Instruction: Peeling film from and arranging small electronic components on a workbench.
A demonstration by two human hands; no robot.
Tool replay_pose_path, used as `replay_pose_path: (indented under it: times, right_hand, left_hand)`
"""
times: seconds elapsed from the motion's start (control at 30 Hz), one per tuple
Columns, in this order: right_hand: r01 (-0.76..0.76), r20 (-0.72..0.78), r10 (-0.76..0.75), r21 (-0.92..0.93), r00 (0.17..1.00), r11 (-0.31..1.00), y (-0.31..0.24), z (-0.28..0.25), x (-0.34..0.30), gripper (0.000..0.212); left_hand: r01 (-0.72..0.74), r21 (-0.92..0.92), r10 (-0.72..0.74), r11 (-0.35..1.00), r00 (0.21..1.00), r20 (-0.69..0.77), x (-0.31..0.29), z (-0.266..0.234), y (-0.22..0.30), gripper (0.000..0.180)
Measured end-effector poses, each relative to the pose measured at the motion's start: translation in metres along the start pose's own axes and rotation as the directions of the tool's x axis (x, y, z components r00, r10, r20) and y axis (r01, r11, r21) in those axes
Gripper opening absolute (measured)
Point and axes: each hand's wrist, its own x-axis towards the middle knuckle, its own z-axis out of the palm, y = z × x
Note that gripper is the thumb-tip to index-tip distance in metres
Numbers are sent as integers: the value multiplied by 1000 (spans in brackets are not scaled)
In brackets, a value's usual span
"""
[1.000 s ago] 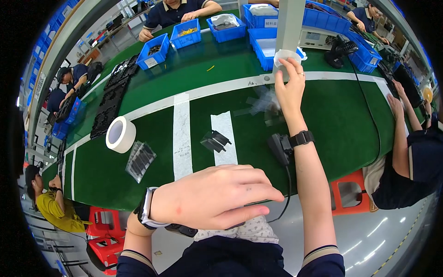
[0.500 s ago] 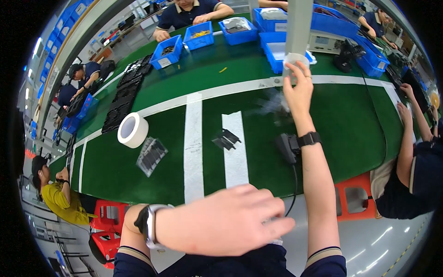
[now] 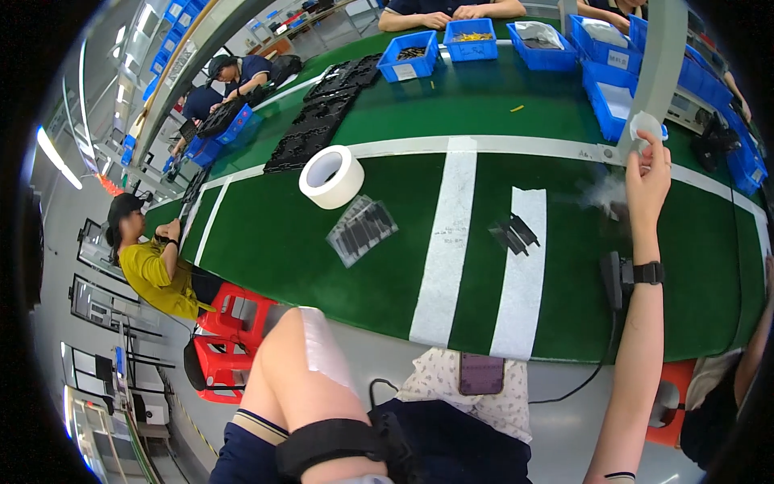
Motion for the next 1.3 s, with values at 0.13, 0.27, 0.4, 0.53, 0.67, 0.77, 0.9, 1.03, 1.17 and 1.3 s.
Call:
replay_pose_path:
  times: [0.13,0.27,0.4,0.53,0.67,0.77,0.9,1.03,1.17,1.3]
  right_hand:
    - [58,-44,-58,-8,997,998,-8,4,0,27]
    - [50,-47,-48,32,998,998,-14,4,3,26]
    - [75,-63,-74,16,995,997,-3,11,3,25]
    - [31,-12,-30,73,999,997,10,2,9,24]
    - [39,-19,-39,30,999,999,6,-8,11,24]
    - [21,-36,-19,69,999,997,-6,13,4,23]
    - [55,-74,-54,6,996,998,-5,-2,9,21]
    - [-3,-46,5,40,999,999,-9,1,7,22]
    - [-9,-42,13,77,999,997,-14,6,10,22]
    - [-13,-29,15,61,999,998,-19,6,5,20]
  left_hand:
    - [8,44,-14,999,990,137,-10,-11,-4,19]
    - [43,26,-48,999,965,258,-14,-12,1,20]
    - [20,-82,4,996,959,283,-10,0,-3,26]
    - [-7,-28,8,1000,999,32,-7,24,6,22]
    - [108,-163,-89,981,989,122,-11,8,9,31]
    - [209,-186,-162,960,957,240,-31,-2,-1,31]
    - [292,-219,-158,931,863,480,-49,9,-54,11]
    - [593,-259,-546,762,804,235,-58,60,-196,21]
    - [690,-246,-667,681,723,181,-76,104,-257,24]
    - [763,-290,-729,578,642,236,-83,125,-267,30]
